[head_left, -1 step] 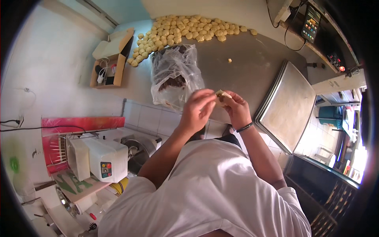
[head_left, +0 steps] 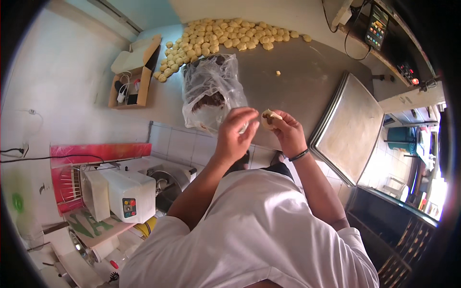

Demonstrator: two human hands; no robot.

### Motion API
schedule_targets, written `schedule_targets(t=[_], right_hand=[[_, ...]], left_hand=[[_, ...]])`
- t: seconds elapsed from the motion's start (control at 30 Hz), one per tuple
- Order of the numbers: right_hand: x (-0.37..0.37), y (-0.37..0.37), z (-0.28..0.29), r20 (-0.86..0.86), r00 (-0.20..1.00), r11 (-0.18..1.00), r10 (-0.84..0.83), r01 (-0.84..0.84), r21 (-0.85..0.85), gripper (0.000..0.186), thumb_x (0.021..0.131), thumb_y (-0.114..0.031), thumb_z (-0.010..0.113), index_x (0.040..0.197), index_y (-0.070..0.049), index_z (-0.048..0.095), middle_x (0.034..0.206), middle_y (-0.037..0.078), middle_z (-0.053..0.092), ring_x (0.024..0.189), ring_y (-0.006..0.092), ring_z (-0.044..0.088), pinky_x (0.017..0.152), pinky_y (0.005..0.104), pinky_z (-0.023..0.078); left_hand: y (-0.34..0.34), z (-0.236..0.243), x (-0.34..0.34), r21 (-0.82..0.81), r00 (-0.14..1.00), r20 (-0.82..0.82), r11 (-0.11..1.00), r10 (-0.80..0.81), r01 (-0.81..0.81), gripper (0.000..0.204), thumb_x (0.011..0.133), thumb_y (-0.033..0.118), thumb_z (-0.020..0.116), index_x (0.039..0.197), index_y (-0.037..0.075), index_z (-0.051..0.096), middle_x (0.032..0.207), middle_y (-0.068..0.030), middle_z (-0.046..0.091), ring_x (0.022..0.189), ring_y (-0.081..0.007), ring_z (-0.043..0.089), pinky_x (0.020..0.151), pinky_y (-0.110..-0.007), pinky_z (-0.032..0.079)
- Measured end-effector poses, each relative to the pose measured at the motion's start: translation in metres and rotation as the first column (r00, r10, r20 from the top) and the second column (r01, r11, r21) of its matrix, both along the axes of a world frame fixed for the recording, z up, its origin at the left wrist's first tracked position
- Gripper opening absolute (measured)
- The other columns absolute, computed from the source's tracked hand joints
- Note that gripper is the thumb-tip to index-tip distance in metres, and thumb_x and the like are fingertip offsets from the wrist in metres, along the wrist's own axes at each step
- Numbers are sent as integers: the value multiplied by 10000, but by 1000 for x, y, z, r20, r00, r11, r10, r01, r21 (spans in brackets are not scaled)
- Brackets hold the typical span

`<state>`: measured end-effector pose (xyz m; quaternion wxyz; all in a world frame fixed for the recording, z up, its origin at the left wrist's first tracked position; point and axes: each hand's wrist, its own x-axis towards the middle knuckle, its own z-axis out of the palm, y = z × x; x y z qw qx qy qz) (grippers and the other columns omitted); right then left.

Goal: The person places portions of dough onto a baking tray, fills each portion with a dark paste by hand, and then arranges the filled buns on the tray.

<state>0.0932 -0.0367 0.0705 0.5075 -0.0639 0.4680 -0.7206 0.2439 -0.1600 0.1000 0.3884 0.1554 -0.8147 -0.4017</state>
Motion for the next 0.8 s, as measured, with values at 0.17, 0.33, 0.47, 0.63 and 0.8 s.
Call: schedule_targets(t=[0.17,0.33,0.47,0.63,0.8], right_hand=[[3,7,16,90,996,989,5,9,-149,191,962,-56,611,1140,-1,655,1077,83,706,997,171,675,904,293,533],[0,19,-2,-357,934,995,-27,59,77,193,963,-52,599,1147,-10,635,1058,69,699,966,170,676,886,302,539],[-15,40,-41,129,987,993,-94,84,84,205,954,-42,588,1152,-11,630,1053,57,689,928,158,668,870,284,534],[-6,53,-80,90,995,994,-43,34,103,400,940,-42,585,1338,-19,573,1195,108,624,1110,214,624,873,352,562],[8,66,-118,-878,412,905,245,229,360,419,915,-45,594,1333,-60,604,1208,154,622,1096,285,648,896,367,560]], left_hand=[[-3,-12,-13,688,965,68,712,-255,140,387,888,141,765,1222,-6,634,1124,-116,647,1000,-172,635,846,-312,530],[10,-20,-28,618,941,70,755,-331,220,445,867,105,780,1264,2,609,1181,-75,605,1013,-150,625,861,-284,525],[18,-27,-39,39,916,200,937,-348,348,389,848,59,767,1209,32,627,1152,-74,577,941,-151,630,788,-282,537],[12,-101,-59,903,868,176,428,-465,46,196,900,118,726,1056,-1,706,881,-22,691,748,-128,614,715,-277,529],[29,-146,-68,683,828,377,729,-415,54,206,902,100,704,1084,8,732,941,-94,706,810,-178,664,772,-293,552]])
